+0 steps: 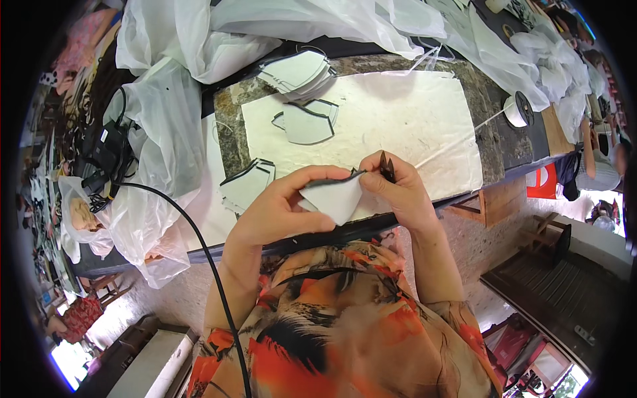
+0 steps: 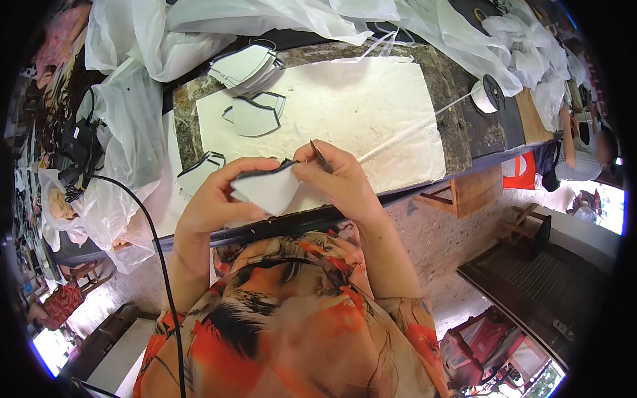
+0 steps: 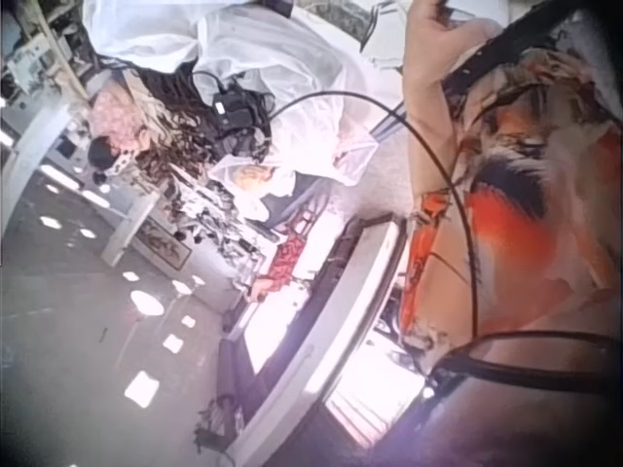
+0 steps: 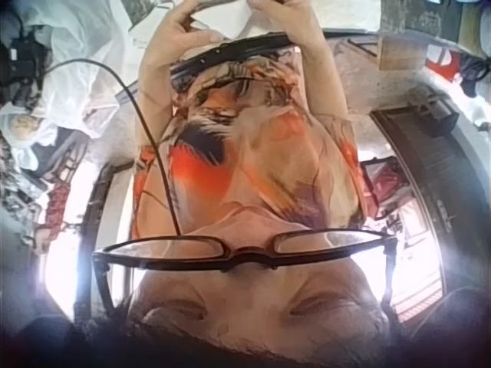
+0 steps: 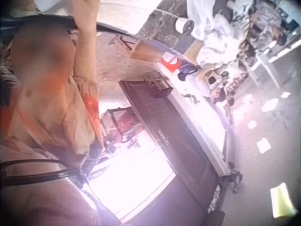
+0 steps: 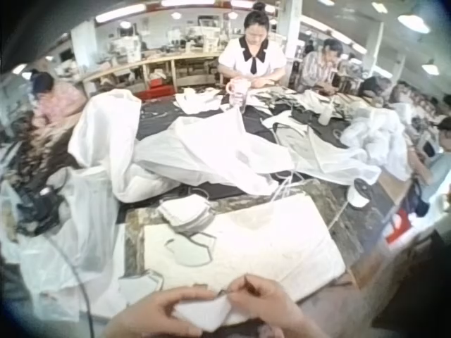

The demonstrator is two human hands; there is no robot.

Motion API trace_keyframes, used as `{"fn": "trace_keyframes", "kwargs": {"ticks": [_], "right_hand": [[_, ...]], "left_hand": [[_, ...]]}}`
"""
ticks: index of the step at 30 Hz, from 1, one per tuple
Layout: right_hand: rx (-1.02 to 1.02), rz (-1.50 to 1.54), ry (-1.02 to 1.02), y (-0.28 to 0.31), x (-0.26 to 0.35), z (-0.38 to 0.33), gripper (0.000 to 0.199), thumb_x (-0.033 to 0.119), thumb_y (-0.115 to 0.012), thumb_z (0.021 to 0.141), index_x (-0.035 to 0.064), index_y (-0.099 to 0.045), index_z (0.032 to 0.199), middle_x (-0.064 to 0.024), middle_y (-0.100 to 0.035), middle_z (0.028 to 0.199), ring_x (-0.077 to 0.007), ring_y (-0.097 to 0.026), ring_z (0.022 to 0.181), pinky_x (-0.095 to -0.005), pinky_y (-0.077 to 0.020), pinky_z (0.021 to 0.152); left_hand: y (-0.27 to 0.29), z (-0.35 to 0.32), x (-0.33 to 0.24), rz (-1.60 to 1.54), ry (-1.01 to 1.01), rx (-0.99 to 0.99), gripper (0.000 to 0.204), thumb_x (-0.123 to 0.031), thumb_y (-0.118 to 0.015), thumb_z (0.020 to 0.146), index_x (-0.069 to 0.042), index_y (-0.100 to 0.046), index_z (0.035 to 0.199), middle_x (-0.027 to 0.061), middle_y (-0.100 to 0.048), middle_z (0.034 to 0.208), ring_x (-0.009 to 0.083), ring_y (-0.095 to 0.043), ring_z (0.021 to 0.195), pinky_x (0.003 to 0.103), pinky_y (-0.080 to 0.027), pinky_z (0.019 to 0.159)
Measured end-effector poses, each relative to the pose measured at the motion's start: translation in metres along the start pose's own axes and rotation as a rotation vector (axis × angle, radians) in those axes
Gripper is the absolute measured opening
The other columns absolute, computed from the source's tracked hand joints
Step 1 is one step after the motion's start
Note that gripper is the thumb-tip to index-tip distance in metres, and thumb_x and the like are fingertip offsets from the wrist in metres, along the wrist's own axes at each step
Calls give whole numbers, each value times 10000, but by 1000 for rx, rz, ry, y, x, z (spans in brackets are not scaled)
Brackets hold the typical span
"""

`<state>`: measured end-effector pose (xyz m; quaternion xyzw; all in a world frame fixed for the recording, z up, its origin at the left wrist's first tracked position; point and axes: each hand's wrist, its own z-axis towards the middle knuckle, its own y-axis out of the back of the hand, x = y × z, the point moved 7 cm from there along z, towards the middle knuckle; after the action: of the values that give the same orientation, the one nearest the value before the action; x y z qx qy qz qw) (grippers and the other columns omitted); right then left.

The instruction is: Trimming excess thread and material from shoe upper components using small snips.

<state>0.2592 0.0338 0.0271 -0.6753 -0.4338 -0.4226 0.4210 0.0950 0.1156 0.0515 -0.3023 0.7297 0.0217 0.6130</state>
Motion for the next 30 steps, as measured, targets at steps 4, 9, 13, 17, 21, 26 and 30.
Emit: {"fn": "trace_keyframes", "kwargs": {"ticks": [4,9,13,17,21,26,30], "right_hand": [[102,-40,-12,-3,2,-3,83,101,-716,963,50,-678,1018,64,-601,899,-29,-516,824,-219,-439,708],[154,-300,183,-15,13,-3,109,39,-744,921,39,-682,1010,15,-634,900,-60,-549,792,-227,-453,708],[148,-372,314,-20,22,-6,104,16,-751,912,57,-678,975,56,-574,871,-38,-475,777,-227,-401,676],[56,-316,83,-9,21,-12,104,15,-752,901,45,-673,962,72,-560,849,-32,-468,779,-224,-389,673],[-28,-154,-66,25,13,-22,143,120,-745,922,9,-656,943,66,-547,824,-24,-497,802,-208,-410,665],[41,-297,-210,32,-3,-16,158,152,-728,924,10,-659,926,58,-563,828,-29,-478,778,-226,-394,665],[-7,-545,-280,32,-14,-17,140,130,-717,916,5,-674,963,-8,-623,823,-81,-515,754,-262,-421,673]], "left_hand": [[3,7,10,-446,-6,80,432,-348,-621,1028,8,-645,1271,95,-678,1211,126,-667,1016,275,-536,908],[9,22,22,-99,291,-80,300,-381,-617,1051,-83,-648,1026,-34,-619,830,35,-537,712,191,-410,623],[5,24,20,-133,282,-80,125,-166,-703,991,-68,-645,1042,-47,-596,779,36,-523,671,194,-392,590],[13,21,12,-67,226,-108,125,-136,-693,986,-65,-657,1083,-58,-594,767,34,-518,652,198,-386,585],[65,19,-21,572,9,-375,182,-99,-668,987,-79,-670,1167,-56,-547,745,32,-508,700,209,-378,625],[49,13,-56,1436,-563,-570,218,-101,-677,957,-79,-704,1173,75,-644,912,247,-625,843,344,-491,751],[7,-1,-35,1314,-559,-393,261,-82,-695,890,-70,-705,1150,107,-655,1008,318,-623,950,407,-503,823]]}}
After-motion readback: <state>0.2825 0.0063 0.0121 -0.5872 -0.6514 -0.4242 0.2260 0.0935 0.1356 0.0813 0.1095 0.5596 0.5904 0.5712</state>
